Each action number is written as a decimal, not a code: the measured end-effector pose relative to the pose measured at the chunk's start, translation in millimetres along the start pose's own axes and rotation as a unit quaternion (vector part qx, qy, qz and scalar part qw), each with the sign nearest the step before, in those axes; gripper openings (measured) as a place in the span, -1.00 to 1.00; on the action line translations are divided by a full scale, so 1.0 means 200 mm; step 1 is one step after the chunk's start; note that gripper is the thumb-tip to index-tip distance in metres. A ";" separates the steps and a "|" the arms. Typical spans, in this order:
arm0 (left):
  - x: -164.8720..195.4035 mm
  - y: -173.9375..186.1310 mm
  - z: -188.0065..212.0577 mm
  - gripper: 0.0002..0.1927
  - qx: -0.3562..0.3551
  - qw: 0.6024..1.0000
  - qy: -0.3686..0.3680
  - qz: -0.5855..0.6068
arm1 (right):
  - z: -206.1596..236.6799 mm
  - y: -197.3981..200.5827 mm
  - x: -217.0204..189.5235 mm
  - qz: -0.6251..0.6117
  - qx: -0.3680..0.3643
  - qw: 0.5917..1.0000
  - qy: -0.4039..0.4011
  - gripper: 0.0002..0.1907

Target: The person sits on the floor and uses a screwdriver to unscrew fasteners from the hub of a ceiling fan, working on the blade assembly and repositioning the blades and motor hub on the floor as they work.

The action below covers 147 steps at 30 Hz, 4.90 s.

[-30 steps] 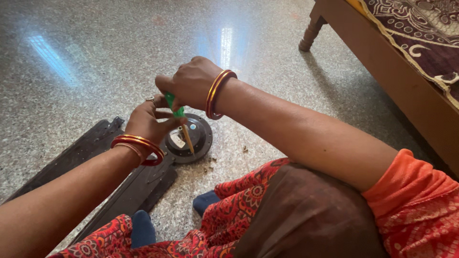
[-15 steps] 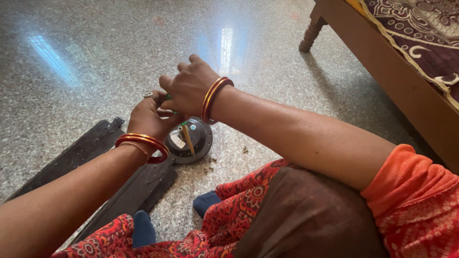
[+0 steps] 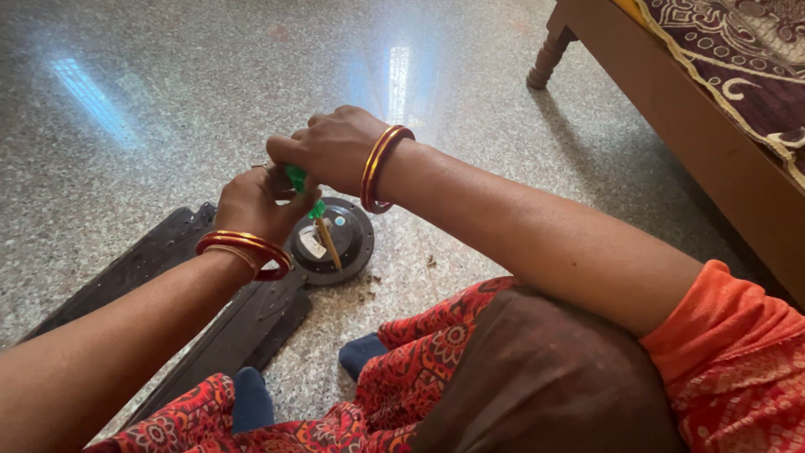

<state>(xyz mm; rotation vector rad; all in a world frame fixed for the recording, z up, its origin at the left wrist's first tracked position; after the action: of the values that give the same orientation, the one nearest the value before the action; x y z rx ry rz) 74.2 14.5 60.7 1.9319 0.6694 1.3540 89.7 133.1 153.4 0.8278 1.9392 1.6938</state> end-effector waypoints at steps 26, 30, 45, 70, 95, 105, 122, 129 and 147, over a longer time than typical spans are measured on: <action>0.05 0.03 -0.01 -0.55 -0.028 0.997 0.016 0.070 | -0.01 -0.04 0.00 0.077 -0.028 0.989 -0.127 -0.53; 0.03 0.02 -0.01 -0.54 -0.028 0.998 0.057 0.012 | -0.01 -0.04 0.00 -0.019 -0.010 0.992 -0.124 -0.48; 0.08 0.09 0.02 -0.34 -0.007 0.994 0.104 0.016 | 0.01 -0.05 0.04 -0.070 -0.036 0.996 -0.037 -0.58; -0.02 0.01 -0.05 -0.63 -0.068 0.994 -0.049 -0.064 | 0.00 -0.12 0.02 -0.015 0.020 0.997 -0.069 -0.37; -0.03 -0.02 0.02 -0.50 -0.031 0.998 0.052 -0.019 | 0.00 -0.15 0.03 -0.141 -0.055 0.985 -0.077 -0.50; -0.06 -0.02 0.01 -0.53 -0.056 0.990 0.061 -0.115 | -0.03 -0.12 -0.02 -0.103 -0.019 0.993 -0.059 -0.47; -0.14 0.00 -0.06 -0.66 -0.141 0.990 0.019 -0.022 | -0.04 -0.13 -0.07 -0.118 0.035 0.985 -0.121 -0.47; -0.18 -0.10 -0.01 -0.62 -0.152 0.987 0.044 0.014 | 0.00 -0.15 0.00 -0.228 -0.042 0.967 -0.102 -0.47; -0.11 -0.10 0.04 -0.59 -0.073 0.994 0.078 0.012 | -0.01 -0.14 0.00 -0.080 -0.004 0.996 -0.044 -0.45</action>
<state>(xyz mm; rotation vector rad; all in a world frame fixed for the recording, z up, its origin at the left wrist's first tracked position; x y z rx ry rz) 72.8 8.6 30.5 1.7368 0.6052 1.5373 83.7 129.9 126.2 0.7108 1.8846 1.5452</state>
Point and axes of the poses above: each hand's wrist, its own z-axis away from the middle knuckle, its own y-axis out of the back of the hand, x = y × z, the point moved 5 cm from there along -z, towards the middle knuckle, and after that the axes turned 11 degrees about -z, right-handed, at the moved point
